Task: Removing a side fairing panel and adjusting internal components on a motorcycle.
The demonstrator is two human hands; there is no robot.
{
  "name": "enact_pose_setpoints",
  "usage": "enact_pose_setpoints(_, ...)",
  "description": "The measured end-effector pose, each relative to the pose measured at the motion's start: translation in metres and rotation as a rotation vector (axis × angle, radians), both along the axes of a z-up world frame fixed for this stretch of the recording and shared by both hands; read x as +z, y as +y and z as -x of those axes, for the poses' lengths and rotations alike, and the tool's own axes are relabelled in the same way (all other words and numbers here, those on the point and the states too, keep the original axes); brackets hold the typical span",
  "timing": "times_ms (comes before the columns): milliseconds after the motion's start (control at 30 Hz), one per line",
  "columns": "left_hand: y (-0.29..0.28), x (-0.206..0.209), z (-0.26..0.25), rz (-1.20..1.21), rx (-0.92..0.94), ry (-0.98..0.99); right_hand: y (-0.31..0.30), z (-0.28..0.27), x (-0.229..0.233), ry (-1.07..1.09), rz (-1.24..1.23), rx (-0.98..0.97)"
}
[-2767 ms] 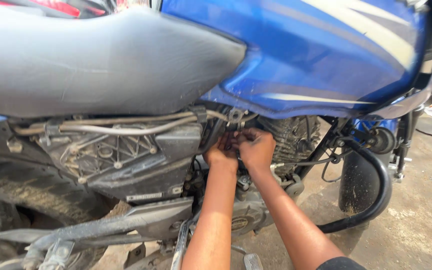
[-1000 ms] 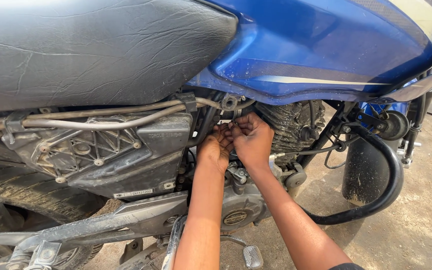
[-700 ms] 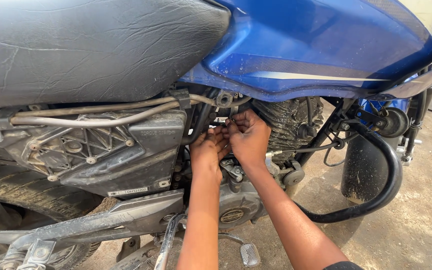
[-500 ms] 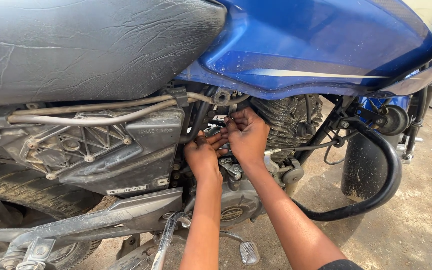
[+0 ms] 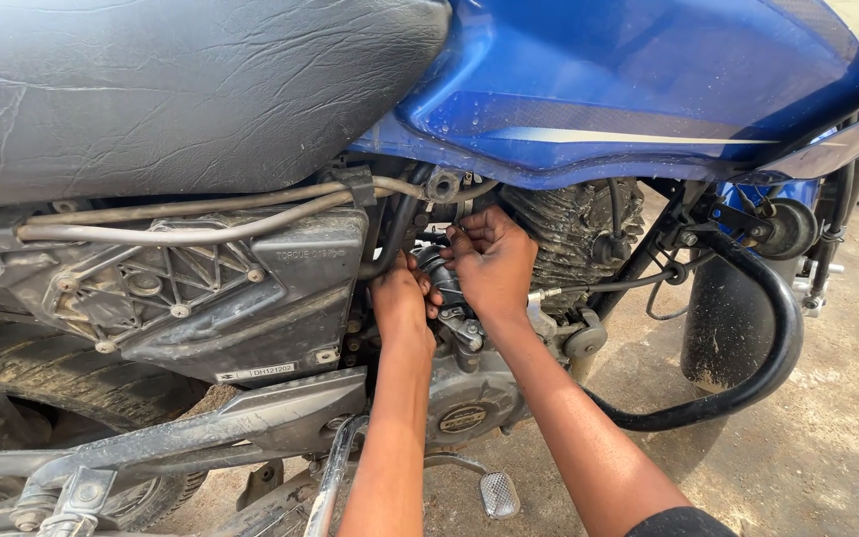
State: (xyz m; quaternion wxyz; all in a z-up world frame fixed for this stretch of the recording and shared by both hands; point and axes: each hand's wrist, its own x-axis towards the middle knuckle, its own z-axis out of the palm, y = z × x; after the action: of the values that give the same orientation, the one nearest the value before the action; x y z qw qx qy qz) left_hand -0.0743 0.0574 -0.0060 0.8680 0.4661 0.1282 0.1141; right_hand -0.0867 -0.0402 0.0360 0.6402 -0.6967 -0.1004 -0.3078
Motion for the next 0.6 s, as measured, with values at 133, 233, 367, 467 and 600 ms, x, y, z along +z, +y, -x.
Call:
enact_pose_setpoints(133, 0.002, 0.000, -0.002, 0.015, -0.086, 0.021, -0.001, 0.000, 0.001, 0.004, 0.002, -0.009)
enact_pose_setpoints(233, 0.001, -0.011, -0.006, -0.012, -0.117, -0.063, -0.002, 0.001, 0.000, -0.009, 0.004, -0.009)
enact_pose_setpoints(367, 0.001, -0.009, -0.005, -0.054, -0.153, -0.120, -0.002, 0.000, -0.001, -0.039, 0.020, -0.022)
enact_pose_setpoints(467, 0.003, -0.004, -0.007, -0.078, -0.203, -0.087, -0.001, 0.001, 0.000, -0.043, 0.015, -0.034)
enact_pose_setpoints(600, 0.005, -0.003, -0.019, -0.088, -0.289, -0.085, 0.000, 0.005, 0.007, -0.003, -0.010, -0.024)
